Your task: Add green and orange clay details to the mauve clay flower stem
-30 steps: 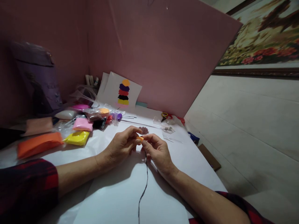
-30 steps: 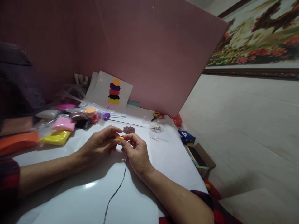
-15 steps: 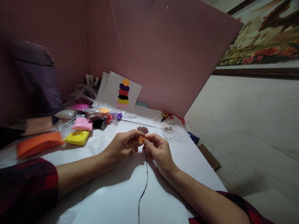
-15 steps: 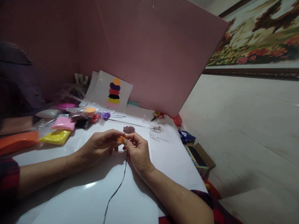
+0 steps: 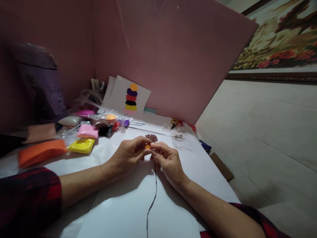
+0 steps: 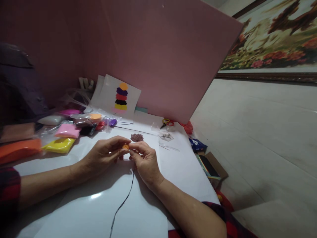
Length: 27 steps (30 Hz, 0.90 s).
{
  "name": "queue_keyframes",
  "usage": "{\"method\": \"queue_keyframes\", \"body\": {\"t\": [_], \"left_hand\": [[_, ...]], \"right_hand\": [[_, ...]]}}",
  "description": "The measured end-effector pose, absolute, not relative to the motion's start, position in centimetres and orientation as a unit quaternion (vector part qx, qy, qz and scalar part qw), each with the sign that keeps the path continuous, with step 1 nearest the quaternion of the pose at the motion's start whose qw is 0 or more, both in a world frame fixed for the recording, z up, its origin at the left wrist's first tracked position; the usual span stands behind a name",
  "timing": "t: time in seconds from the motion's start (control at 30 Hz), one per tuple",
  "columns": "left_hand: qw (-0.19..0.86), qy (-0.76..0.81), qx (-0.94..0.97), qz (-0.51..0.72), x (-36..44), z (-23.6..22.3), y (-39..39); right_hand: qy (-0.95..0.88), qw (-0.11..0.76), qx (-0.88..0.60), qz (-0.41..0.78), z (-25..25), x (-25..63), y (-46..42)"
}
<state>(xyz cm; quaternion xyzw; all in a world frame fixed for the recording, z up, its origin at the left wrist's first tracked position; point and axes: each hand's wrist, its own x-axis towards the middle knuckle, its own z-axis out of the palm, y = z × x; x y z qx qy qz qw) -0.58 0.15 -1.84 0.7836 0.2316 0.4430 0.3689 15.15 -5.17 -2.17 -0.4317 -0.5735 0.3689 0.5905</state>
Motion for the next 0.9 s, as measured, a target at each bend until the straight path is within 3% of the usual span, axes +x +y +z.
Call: {"method": "queue_keyframes", "body": {"t": [0.53, 0.9], "left_hand": [[0.340, 0.244, 0.785, 0.456, -0.68, -1.24, 0.05], [0.435, 0.264, 0.736, 0.447, -0.59, -1.10, 0.08]], "right_hand": [[-0.534, 0.582, -0.472, 0.393, -2.40, 14.77, -5.41], [-0.572, 0.548, -0.474, 0.385, -2.14, 14.97, -5.44]]}}
